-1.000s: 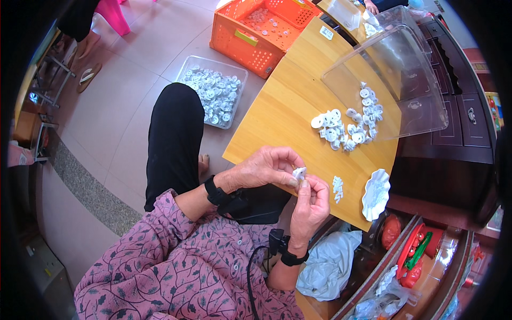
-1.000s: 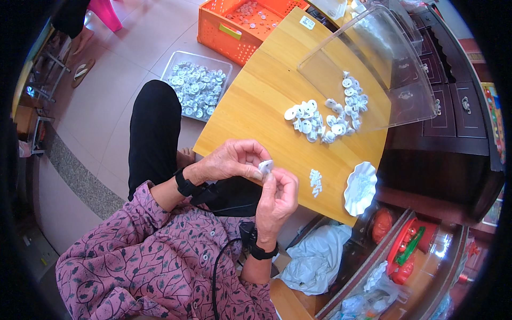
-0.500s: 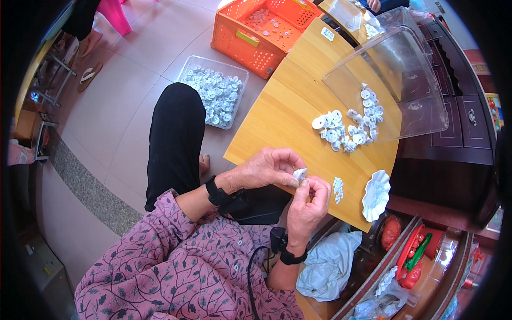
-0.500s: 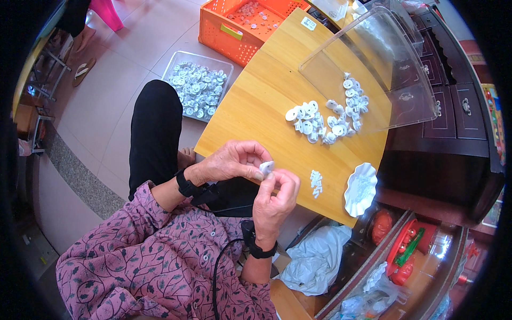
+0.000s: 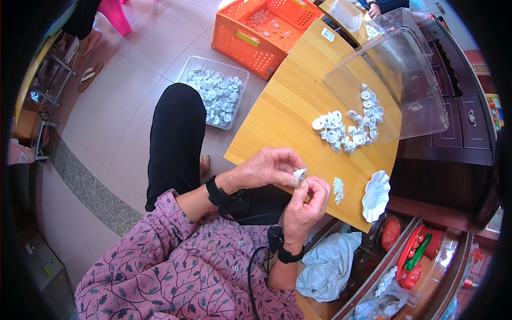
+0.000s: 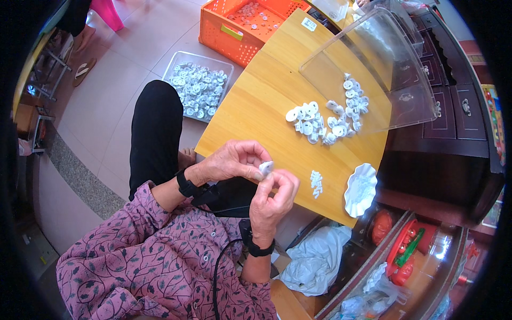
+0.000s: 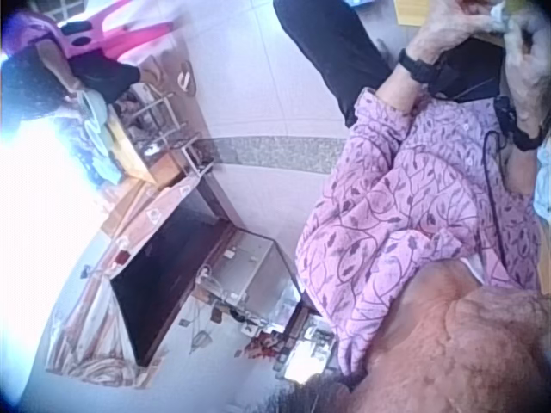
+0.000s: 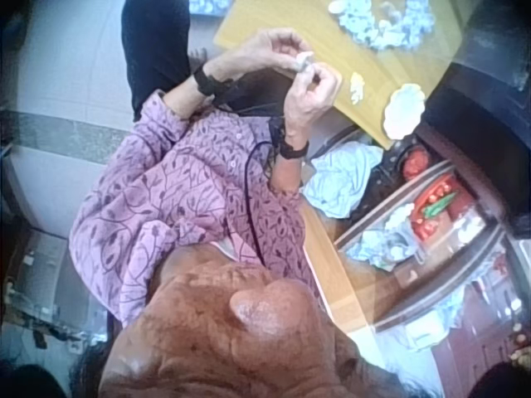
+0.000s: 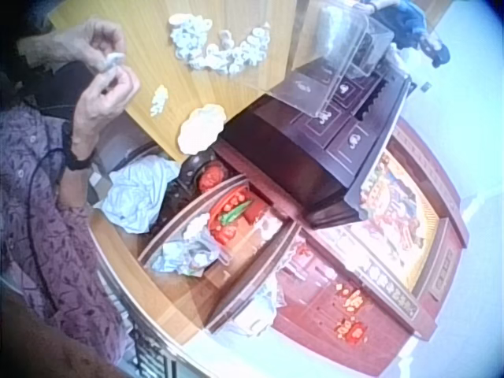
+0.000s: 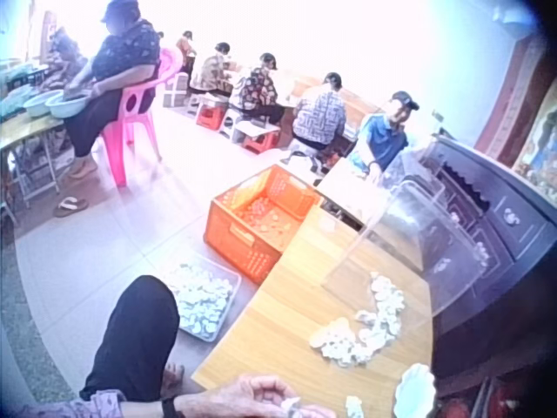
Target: Assembling small white plastic components by hand while sitting on the floor.
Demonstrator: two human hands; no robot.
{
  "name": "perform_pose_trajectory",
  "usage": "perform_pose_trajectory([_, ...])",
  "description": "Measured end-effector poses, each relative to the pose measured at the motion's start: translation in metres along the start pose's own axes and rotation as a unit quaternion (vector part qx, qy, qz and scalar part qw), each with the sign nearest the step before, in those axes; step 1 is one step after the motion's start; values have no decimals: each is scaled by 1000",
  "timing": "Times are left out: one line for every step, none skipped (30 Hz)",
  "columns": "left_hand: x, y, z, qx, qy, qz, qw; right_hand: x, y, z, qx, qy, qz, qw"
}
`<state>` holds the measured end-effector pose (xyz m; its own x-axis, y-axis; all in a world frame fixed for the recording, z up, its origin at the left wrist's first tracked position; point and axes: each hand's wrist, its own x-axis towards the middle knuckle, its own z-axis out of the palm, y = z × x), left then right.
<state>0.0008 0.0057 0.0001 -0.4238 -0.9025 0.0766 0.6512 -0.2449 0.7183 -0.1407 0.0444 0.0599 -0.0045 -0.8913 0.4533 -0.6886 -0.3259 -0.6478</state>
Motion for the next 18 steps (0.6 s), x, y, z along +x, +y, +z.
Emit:
perform_pose_trajectory([0, 0, 0, -4, 0, 0, 1000, -1, 0, 1, 0, 0, 0, 1000])
perform_pose_trajectory([0, 0, 0, -4, 1, 0, 1000, -2, 0, 1, -5, 3, -1, 1000])
perform_pose_trajectory([0, 0, -1, 1, 2, 1, 1000, -3, 0, 2, -10, 7, -1, 1000])
perform_pose_trajectory([0, 0, -1, 6, 3, 1, 1000, -3, 0, 2, -9, 7, -2, 1000])
perform_pose_trajectory([0, 0, -1, 6, 3, 1, 1000, -2, 0, 3, -9, 6, -7, 1000])
perform_pose_trajectory([0, 1, -1, -2, 3, -5, 1000, -2, 0, 3, -8, 5, -13, 1000])
perform_pose_trajectory([0, 1, -1, -9, 2, -11, 1000, -2, 0, 2, -9, 5, -13, 1000])
perform_pose_trajectory([-1, 2, -1, -9, 2, -11, 1000, -2, 0, 2, -4, 1, -10, 1000])
perform_pose_trajectory([-1, 2, -1, -7, 1, -11, 1000, -2, -1, 2, 0, -3, -8, 1000])
perform_pose_trajectory([-1, 1, -2, -5, -1, -12, 1000, -2, 0, 2, 0, -3, -8, 1000])
perform_pose_trajectory([-1, 1, -2, -5, -1, -11, 1000, -3, 1, 1, 8, -6, -2, 1000])
perform_pose_trajectory([-1, 1, -3, 4, 0, -10, 1000, -3, 2, 1, 17, -9, 5, 1000])
perform_pose_trajectory([-1, 0, -3, 14, 1, -9, 1000, -4, 2, 1, 17, -9, 4, 1000])
perform_pose_trajectory([-1, 1, -2, 14, 1, -9, 1000, -4, 2, 0, 53, -10, 38, 998])
perform_pose_trajectory([-1, 2, -1, 2, 4, -10, 1000, -5, 3, 0, 89, -11, 71, 993])
perform_pose_trajectory([-1, 2, 0, -10, 6, -11, 1000, -6, 4, 0, 89, -11, 71, 993])
perform_pose_trajectory([-1, 2, 0, -10, 6, -11, 1000, -7, 5, -1, 119, -10, 92, 989])
perform_pose_trajectory([-2, 3, 0, -9, 5, -11, 1000, -8, 5, -1, 148, -9, 114, 982])
